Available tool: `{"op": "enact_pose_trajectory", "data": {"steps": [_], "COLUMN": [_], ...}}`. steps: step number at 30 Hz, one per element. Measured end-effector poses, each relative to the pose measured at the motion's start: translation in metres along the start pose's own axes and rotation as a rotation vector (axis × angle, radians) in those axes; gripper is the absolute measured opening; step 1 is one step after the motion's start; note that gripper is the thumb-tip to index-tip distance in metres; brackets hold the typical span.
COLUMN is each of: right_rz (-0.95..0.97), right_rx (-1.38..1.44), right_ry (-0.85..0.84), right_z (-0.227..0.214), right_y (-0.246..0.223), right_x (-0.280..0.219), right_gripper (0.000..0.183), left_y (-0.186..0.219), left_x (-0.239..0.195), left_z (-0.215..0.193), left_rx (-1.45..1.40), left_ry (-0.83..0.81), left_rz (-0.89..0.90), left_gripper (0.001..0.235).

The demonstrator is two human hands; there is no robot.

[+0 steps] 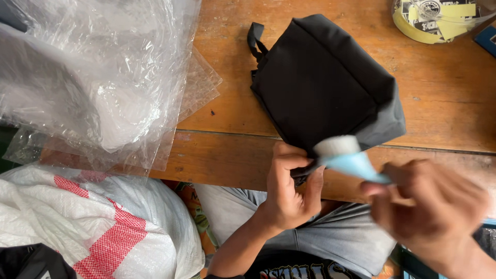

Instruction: The person uses a small brush to clean the exterior of a black fabric bag with a printed graphic. They systematically brush the front, sides, and back of the bag, rotating it to access different surfaces.

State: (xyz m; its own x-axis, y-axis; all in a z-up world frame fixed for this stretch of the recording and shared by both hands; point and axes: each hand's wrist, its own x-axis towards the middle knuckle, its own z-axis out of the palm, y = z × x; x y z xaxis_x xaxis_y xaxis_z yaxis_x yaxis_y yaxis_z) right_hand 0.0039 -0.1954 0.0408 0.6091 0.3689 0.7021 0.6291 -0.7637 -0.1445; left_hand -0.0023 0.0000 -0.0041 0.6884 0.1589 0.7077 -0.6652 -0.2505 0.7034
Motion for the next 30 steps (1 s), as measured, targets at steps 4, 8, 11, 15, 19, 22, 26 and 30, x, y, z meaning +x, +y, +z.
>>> {"op": "enact_pose_trajectory", "data": {"steps": [4, 8, 11, 15, 19, 22, 26, 30], "right_rz": [0.289, 0.433, 0.120, -0.087, 0.074, 0.319, 0.514, 0.363], "right_rx": [0.221, 0.228, 0.246, 0.156, 0.120, 0.033, 0.175, 0.117], "right_ry": [-0.036, -0.110, -0.102, -0.090, -0.075, -0.098, -0.129, -0.236], "right_z": [-0.007, -0.015, -0.007, 0.005, -0.003, -0.008, -0.020, -0.017], "right_y": [0.030, 0.024, 0.000, -0.009, 0.007, 0.029, 0.018, -0.007], "right_x": [-0.019, -0.012, -0.001, -0.001, -0.011, -0.027, -0.020, -0.021], "right_gripper": [0.020, 0.029, 0.037, 0.027, 0.033, 0.023, 0.021, 0.019], "left_y": [-0.002, -0.002, -0.008, -0.007, -0.009, -0.008, -0.008, -0.007], "left_x": [-0.001, -0.002, -0.007, -0.009, -0.007, -0.008, -0.009, -0.010], "left_z": [0.002, 0.003, 0.003, 0.004, 0.005, 0.007, 0.008, 0.007], "left_rx": [0.057, 0.062, 0.083, 0.125, 0.182, 0.276, 0.309, 0.325], "left_ry": [0.020, 0.028, -0.009, -0.013, -0.004, 0.003, -0.022, -0.063], "left_rz": [0.030, 0.008, 0.037, 0.029, 0.107, 0.177, 0.146, 0.139], "left_gripper": [0.015, 0.017, 0.012, 0.009, 0.015, 0.020, 0.019, 0.018]}}
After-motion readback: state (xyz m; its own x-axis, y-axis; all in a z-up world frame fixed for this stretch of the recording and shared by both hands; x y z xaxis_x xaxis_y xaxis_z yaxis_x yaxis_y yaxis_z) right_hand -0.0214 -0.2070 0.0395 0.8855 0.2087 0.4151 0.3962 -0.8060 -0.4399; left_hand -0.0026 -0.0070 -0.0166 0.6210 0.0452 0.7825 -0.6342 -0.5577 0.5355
